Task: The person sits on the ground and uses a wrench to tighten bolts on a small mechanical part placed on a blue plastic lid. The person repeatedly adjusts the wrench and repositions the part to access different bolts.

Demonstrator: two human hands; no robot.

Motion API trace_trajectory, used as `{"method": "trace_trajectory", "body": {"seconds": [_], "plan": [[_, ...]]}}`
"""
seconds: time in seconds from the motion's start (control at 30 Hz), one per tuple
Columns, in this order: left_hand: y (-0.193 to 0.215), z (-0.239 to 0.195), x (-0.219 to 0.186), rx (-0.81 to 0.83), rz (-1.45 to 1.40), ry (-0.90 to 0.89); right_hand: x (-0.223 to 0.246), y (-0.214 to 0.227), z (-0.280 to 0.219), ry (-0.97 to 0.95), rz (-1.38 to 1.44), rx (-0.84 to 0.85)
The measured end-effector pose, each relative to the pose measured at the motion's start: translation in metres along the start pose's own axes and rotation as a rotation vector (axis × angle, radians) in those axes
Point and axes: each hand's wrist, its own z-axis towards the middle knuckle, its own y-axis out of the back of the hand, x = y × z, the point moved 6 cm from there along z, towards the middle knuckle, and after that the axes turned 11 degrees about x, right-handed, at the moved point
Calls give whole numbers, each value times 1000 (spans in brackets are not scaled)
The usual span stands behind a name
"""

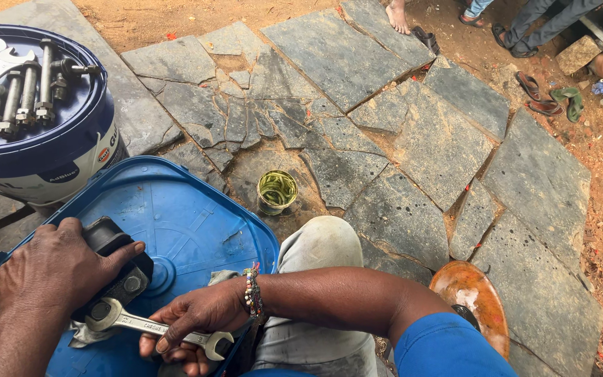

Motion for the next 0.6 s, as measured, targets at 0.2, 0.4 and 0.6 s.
{"method": "trace_trajectory", "body": {"seconds": [0.2, 0.4, 0.6], "plan": [[4, -4, 1, 4, -21, -1, -1, -3, 3, 30, 13, -79], [-1, -1, -3, 50, 10, -12, -13, -5, 10, 43, 4, -178], [2, 2, -3, 48, 30, -18, -15, -8, 17, 86, 18, -174]]}}
